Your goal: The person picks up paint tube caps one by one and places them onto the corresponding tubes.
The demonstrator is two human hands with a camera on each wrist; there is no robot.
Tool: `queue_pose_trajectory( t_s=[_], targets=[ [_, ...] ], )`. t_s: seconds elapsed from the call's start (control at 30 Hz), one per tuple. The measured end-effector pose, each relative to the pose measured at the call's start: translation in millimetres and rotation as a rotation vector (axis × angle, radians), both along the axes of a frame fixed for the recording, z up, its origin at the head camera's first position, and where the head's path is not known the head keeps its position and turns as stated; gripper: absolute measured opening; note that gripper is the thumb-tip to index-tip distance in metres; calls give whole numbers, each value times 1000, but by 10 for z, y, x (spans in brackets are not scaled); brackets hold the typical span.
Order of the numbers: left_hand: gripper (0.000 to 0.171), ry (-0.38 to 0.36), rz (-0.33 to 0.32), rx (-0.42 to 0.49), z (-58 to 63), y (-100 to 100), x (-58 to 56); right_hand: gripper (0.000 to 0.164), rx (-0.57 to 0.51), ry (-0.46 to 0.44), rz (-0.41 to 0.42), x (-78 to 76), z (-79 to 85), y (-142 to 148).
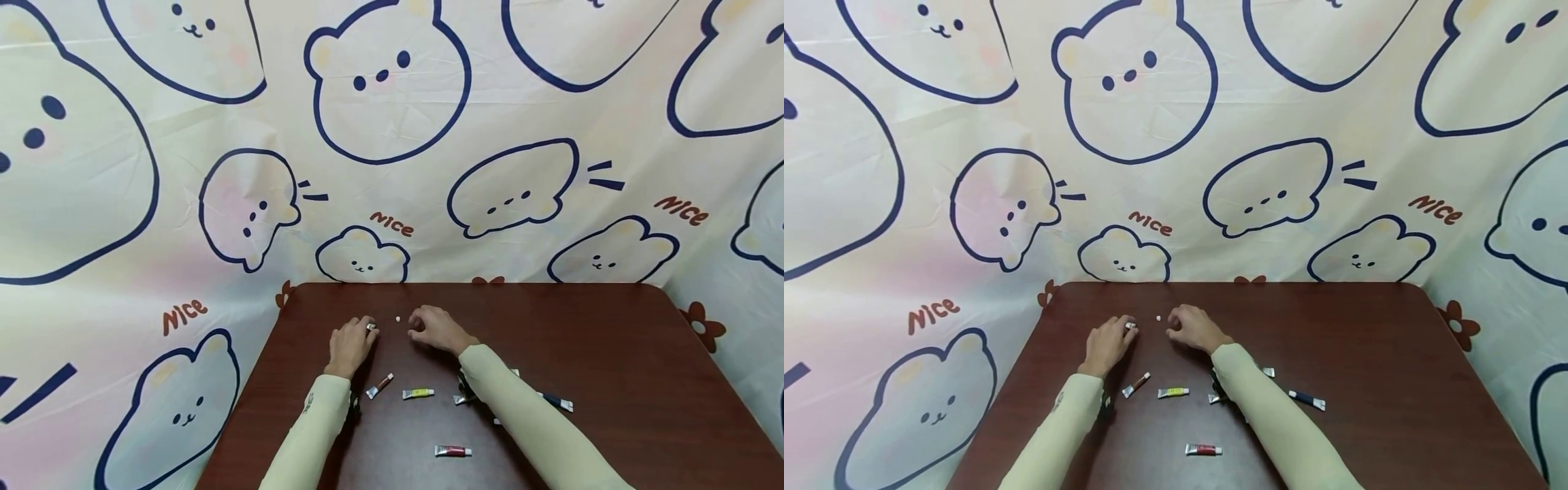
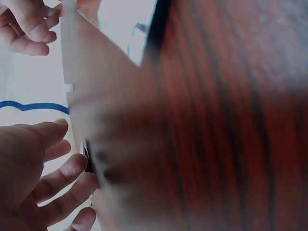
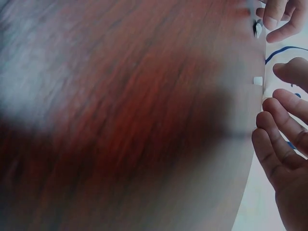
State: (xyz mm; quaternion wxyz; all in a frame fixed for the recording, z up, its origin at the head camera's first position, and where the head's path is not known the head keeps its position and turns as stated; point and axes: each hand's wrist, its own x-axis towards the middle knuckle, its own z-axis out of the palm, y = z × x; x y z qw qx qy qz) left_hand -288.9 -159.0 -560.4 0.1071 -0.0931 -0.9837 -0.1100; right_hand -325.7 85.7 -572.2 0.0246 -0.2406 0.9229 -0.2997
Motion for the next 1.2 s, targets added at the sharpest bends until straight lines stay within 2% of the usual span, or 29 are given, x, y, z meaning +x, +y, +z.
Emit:
queue_pose_trajectory(
  t_s=[0.43, 0.6, 0.83, 1.0, 1.2],
  targets=[
    [29, -23, -1, -35, -33, 1, -2, 20, -9, -69, -72, -24, -48, -138],
    [29, -26, 5, -41, -59, -7, -18, 19, 4, -32, -74, -52, -78, -191],
    [26, -24, 16, -50, -76, -2, -26, 29, 27, 61, -65, -129, -146, -293],
    [24, -40, 14, -37, -87, 19, -28, 29, 54, 53, -101, -175, -145, -348],
    [23, -39, 42, -31, -87, 24, -61, 28, 76, 63, -97, -239, -107, -393]
  ],
)
